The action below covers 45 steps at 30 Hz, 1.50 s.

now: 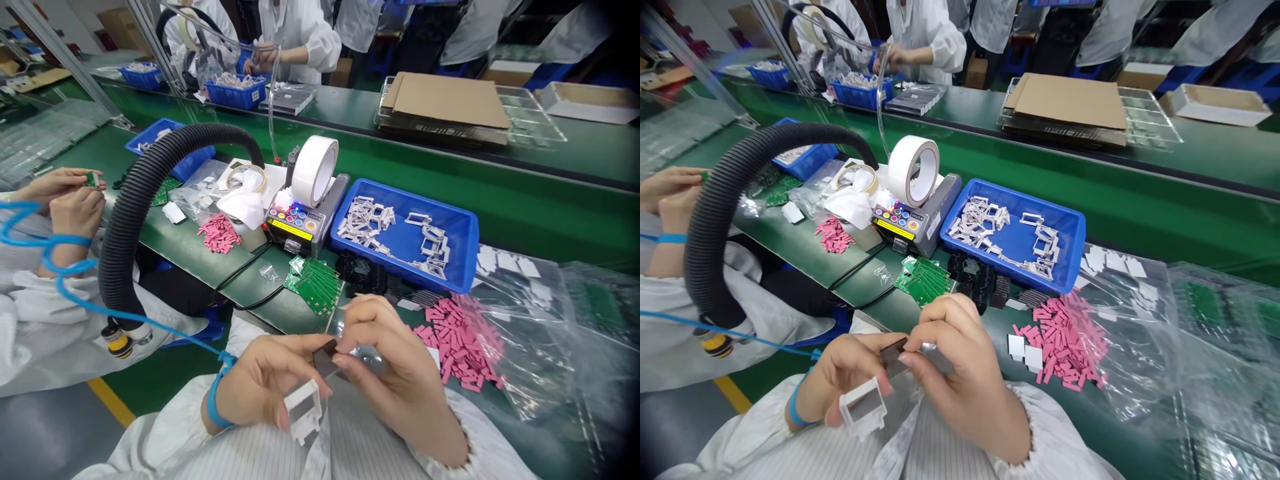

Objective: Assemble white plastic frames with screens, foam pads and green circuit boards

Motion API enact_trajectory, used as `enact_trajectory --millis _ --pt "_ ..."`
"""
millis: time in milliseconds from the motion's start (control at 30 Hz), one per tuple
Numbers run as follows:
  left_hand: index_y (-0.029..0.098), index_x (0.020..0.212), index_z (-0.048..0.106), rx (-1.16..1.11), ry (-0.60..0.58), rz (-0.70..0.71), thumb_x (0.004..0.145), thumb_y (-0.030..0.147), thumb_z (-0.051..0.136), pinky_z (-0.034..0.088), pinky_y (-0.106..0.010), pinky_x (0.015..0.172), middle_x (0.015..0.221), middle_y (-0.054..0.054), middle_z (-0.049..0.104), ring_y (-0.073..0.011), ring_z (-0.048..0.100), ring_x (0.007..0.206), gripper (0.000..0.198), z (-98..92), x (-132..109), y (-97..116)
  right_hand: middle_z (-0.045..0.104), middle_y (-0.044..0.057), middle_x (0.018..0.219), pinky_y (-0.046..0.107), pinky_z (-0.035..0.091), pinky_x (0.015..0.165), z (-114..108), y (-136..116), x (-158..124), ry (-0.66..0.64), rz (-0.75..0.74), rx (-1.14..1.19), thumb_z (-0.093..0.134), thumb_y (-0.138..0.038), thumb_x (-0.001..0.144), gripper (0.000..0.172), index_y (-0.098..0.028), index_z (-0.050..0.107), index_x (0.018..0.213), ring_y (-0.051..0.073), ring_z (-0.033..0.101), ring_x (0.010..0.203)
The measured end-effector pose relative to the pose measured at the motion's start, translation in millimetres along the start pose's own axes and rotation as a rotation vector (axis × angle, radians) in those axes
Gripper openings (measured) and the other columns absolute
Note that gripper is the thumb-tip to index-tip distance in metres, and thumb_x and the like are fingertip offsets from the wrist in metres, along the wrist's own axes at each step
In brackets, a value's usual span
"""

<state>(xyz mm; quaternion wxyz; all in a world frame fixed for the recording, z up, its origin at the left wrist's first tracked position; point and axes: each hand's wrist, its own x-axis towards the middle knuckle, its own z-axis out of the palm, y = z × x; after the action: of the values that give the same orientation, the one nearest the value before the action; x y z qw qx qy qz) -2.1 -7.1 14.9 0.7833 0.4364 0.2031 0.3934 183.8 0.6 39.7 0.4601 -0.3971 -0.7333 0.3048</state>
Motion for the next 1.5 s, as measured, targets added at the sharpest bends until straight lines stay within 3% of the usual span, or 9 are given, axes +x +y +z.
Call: enact_trajectory --millis 100,267,667,800,933,1233,1500 --pt "0.028 0.101 0.074 0.124 -0.065 0.056 0.069 0.045 0.072 0.039 -0.045 0.099 0.129 -0.012 0.06 -0.0337 0.055 0.117 0.036 -1.5 -3 1 0.054 0.001 0.075 0.038 0.045 0.075 -2 -6 -1 0.022 -0.046 -0.162 0.055 -0.013 0.083 0.01 -0.022 0.057 0.081 0.017 0.053 0.078" --pt "0.034 0.112 0.067 0.258 -0.143 0.084 0.074 0.042 0.068 0.037 -0.046 0.101 0.138 -0.008 0.053 -0.034 0.052 0.122 0.039 -3.5 -4 2 0.053 0.001 0.075 0.039 0.042 0.076 -1 -5 -5 0.026 -0.046 -0.198 0.054 -0.009 0.082 0.012 -0.021 0.055 0.081 0.017 0.05 0.078" --pt "0.031 0.111 0.068 0.371 -0.118 0.092 0.072 0.037 0.07 0.041 -0.042 0.097 0.128 -0.011 0.061 -0.03 0.06 0.11 0.04 -5.6 -2 5 0.053 0.001 0.077 0.037 0.04 0.076 2 -1 -7 -0.011 -0.023 -0.25 0.053 -0.009 0.085 0.012 -0.021 0.053 0.081 0.016 0.05 0.078" --pt "0.026 0.109 0.07 0.396 -0.114 0.102 0.07 0.033 0.073 0.045 -0.04 0.093 0.125 -0.014 0.062 -0.0283 0.062 0.104 0.04 -7.9 1 3 0.051 0.0 0.077 0.04 0.037 0.084 5 3 -9 -0.017 -0.039 -0.319 0.05 -0.009 0.086 0.013 -0.021 0.051 0.081 0.016 0.049 0.076" --pt "0.025 0.108 0.07 0.346 -0.109 0.126 0.069 0.032 0.074 0.044 -0.039 0.093 0.121 -0.013 0.064 -0.0263 0.061 0.104 0.04 -10.5 4 -4 0.05 0.0 0.077 0.044 0.03 0.091 8 8 -12 -0.043 -0.041 -0.369 0.047 -0.008 0.086 0.013 -0.02 0.049 0.083 0.016 0.049 0.077" --pt "0.024 0.094 0.076 -0.026 0.013 -0.074 0.067 0.041 0.075 0.038 -0.04 0.099 0.122 -0.011 0.061 -0.0286 0.055 0.113 0.032 -8.1 5 -12 0.05 0.0 0.078 0.047 0.025 0.097 9 9 -19 -0.047 -0.063 -0.358 0.046 -0.007 0.084 0.013 -0.02 0.049 0.083 0.017 0.047 0.079" --pt "0.026 0.103 0.073 0.08 -0.071 -0.016 0.069 0.037 0.074 0.033 -0.044 0.104 0.133 -0.012 0.057 -0.0319 0.051 0.122 0.035 -7.7 5 -10 0.053 -0.002 0.072 0.046 0.03 0.095 6 11 -14 0.075 -0.011 -0.371 0.054 -0.01 0.083 0.013 -0.023 0.054 0.082 0.016 0.052 0.074"
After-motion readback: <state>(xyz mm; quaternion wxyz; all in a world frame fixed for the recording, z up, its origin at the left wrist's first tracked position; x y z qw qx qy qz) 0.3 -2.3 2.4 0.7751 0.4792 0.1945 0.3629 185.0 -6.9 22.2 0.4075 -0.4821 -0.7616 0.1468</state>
